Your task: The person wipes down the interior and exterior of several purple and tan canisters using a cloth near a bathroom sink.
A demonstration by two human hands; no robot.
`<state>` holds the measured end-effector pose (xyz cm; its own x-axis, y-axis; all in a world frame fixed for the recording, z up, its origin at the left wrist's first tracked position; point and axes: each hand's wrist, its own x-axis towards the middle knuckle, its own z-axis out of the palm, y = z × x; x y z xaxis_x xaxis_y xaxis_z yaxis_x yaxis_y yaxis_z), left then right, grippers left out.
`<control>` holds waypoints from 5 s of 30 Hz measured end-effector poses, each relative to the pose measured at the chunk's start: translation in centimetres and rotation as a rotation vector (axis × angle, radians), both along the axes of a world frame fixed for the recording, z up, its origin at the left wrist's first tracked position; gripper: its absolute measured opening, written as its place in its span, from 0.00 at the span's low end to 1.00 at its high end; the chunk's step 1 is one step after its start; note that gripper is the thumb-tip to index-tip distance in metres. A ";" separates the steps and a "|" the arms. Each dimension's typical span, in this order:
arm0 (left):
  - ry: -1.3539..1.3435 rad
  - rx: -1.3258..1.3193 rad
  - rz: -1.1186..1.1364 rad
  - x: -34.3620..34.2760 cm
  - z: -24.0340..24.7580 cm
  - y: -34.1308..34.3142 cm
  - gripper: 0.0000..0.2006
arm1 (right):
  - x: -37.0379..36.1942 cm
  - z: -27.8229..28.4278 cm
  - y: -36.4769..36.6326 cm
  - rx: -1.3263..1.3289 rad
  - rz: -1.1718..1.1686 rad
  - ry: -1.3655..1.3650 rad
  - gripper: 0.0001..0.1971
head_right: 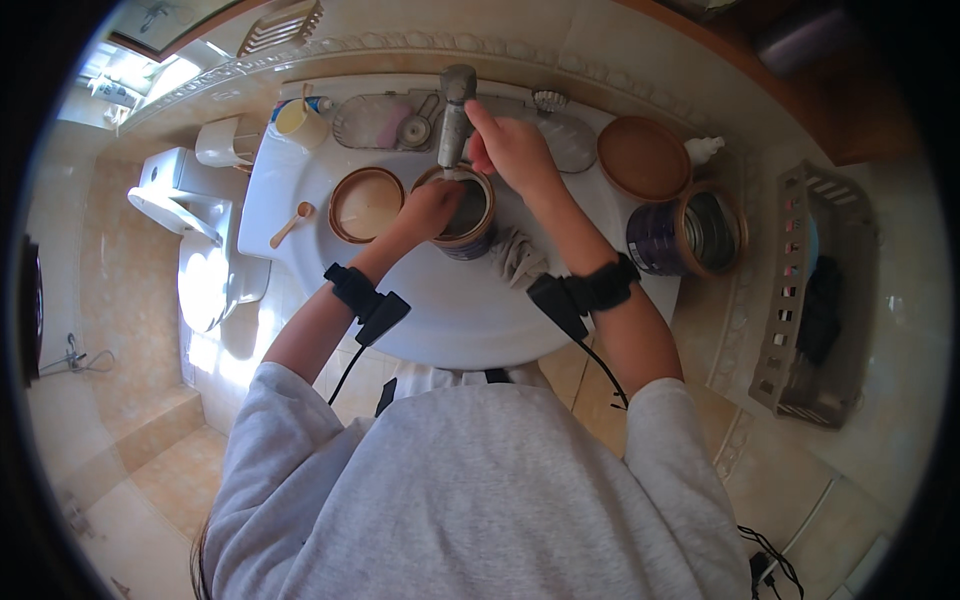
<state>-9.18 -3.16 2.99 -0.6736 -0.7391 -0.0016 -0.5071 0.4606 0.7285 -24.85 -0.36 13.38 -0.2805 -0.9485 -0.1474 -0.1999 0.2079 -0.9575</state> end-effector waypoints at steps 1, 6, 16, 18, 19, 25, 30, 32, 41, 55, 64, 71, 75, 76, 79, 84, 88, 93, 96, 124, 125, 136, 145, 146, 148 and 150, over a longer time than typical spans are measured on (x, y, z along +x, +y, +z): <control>0.001 0.000 0.004 0.0 0.0 -0.1 0.10 | 0.3 1.0 -1.2 0.089 -0.011 -0.127 0.24; -0.014 -0.015 -0.030 1.4 1.0 0.7 0.10 | 0.2 1.3 -3.5 0.186 0.014 -0.149 0.26; -0.190 -0.328 -0.381 4.6 3.2 2.9 0.09 | 1.0 -0.5 -1.3 0.307 0.052 -0.186 0.25; -0.047 -0.424 -0.318 5.1 3.2 3.2 0.09 | 1.0 -0.5 -0.8 0.326 0.068 -0.142 0.24; -0.042 -0.421 -0.317 5.5 3.1 3.4 0.09 | 1.0 -0.7 -0.5 0.308 0.061 -0.125 0.23; 0.072 -0.357 -0.186 8.1 3.5 3.3 0.09 | 3.1 -5.4 1.2 0.315 0.346 0.050 0.18; 0.136 -0.320 -0.128 9.0 2.9 3.0 0.08 | 5.3 -10.7 -1.2 0.378 0.781 0.648 0.14; 0.150 -0.304 -0.099 9.4 2.6 3.1 0.08 | 5.9 -12.8 -2.6 0.648 0.939 0.775 0.13; 0.231 -0.239 -0.058 10.8 2.1 2.4 0.08 | 3.5 -18.9 -3.0 0.975 1.113 0.741 0.17; 0.223 -0.231 -0.074 12.2 2.0 1.8 0.07 | 6.8 -12.9 -2.1 0.506 0.954 1.043 0.15; 0.185 -0.240 -0.115 11.2 3.0 1.6 0.07 | 5.8 -11.2 -3.2 0.416 1.223 1.285 0.08; 0.156 -0.205 -0.050 10.0 4.4 1.5 0.06 | 5.9 -5.3 -0.4 0.332 0.931 1.282 0.06; 0.034 -0.054 0.022 8.6 5.3 1.6 0.08 | 4.9 -4.2 1.8 0.182 0.638 1.186 0.10; 0.033 -0.066 0.012 8.2 5.0 1.5 0.08 | 4.9 -3.8 2.3 0.188 0.583 1.166 0.12; 0.084 0.384 0.047 7.0 3.7 1.5 0.14 | 4.9 -4.0 4.0 0.048 0.480 1.030 0.14; 0.379 1.112 0.125 4.4 3.7 3.4 0.19 | 5.3 -5.5 5.3 -0.134 0.299 0.640 0.16; 0.586 1.150 0.188 4.2 4.9 4.5 0.18 | 6.6 -4.3 5.5 0.161 0.230 -0.141 0.19; 0.687 1.026 0.304 6.9 6.1 4.0 0.14 | 9.6 -4.2 5.0 0.027 0.335 -0.280 0.23; 0.780 0.881 0.348 10.6 6.4 2.2 0.13 | 11.7 -3.1 4.5 -0.095 0.396 -0.216 0.24; 0.285 1.278 0.162 3.0 0.9 -1.9 0.10 | 1.5 -0.2 -1.6 0.016 -0.261 -0.680 0.24; 0.279 1.281 0.163 2.6 0.8 -1.8 0.10 | 1.2 -0.3 -1.5 -0.004 -0.204 -0.710 0.23; 0.445 1.467 0.418 1.0 0.5 -2.1 0.07 | 0.0 -1.1 -0.7 -0.081 0.078 -0.779 0.19; 0.380 1.513 0.418 1.3 1.8 -2.0 0.10 | 2.1 -9.2 1.2 0.050 0.242 0.167 0.13; 0.378 1.508 0.423 1.3 1.7 -2.1 0.10 | 2.3 -9.9 0.9 0.046 0.244 0.162 0.13; 0.304 1.468 0.379 1.6 1.4 -2.3 0.13 | 2.7 -10.5 0.0 0.191 0.272 -0.217 0.13; 0.294 1.470 0.372 1.9 1.3 -2.5 0.12 | 2.8 -10.4 -0.6 0.215 0.266 -0.260 0.13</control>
<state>-7.33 -5.69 4.31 -0.5647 -0.3252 -0.7585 -0.1891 -0.8437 0.5025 -22.08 -0.98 2.96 0.0420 -0.9227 -0.3833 -0.0314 0.3823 -0.9235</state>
